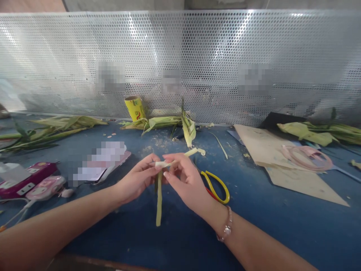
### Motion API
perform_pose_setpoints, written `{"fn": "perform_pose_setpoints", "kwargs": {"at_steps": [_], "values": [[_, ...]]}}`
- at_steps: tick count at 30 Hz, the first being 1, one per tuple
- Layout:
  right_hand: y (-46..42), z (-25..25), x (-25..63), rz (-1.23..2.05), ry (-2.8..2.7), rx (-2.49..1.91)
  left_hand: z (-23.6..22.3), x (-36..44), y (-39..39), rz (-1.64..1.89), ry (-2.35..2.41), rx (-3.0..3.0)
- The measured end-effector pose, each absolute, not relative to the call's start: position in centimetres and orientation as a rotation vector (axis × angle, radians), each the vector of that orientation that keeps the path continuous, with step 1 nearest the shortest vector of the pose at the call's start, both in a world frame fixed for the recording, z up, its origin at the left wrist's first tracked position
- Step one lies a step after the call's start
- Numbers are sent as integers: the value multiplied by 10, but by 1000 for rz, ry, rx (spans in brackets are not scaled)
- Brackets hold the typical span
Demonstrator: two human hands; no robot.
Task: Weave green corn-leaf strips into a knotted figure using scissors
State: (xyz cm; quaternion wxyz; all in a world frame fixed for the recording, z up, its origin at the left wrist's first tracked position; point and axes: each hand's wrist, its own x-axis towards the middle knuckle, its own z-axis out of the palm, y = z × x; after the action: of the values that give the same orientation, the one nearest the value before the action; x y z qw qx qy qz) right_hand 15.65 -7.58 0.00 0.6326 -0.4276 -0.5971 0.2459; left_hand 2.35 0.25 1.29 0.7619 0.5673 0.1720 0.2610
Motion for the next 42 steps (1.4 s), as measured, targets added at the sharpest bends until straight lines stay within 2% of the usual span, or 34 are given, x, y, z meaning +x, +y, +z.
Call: {"fn": "perform_pose_setpoints", "kwargs": {"at_steps": [6, 12, 15, 20, 27, 32, 38, 42], "values": [[-71, -6, 168, 402, -1304, -912, 16, 23, 6, 604, 477, 1169], [-69, -4, 180, -281, -2002, -1124, 13, 24, 12, 669, 480, 1081], [-69, -1, 179, -475, -2204, -1106, 12, 25, 12, 710, 493, 1038], [-70, 3, 178, -618, -2334, -1122, 15, 25, 12, 669, 527, 989], [-70, -10, 173, -795, -2222, -1151, 24, 27, 6, 631, 592, 893], [-72, -8, 168, -688, -2127, -1157, 18, 25, 6, 649, 520, 988], [-72, -3, 167, -134, -1833, -1071, 10, 25, 11, 702, 391, 1201], [-70, 0, 167, 76, -1627, -1134, 9, 25, 13, 693, 379, 1348]]}}
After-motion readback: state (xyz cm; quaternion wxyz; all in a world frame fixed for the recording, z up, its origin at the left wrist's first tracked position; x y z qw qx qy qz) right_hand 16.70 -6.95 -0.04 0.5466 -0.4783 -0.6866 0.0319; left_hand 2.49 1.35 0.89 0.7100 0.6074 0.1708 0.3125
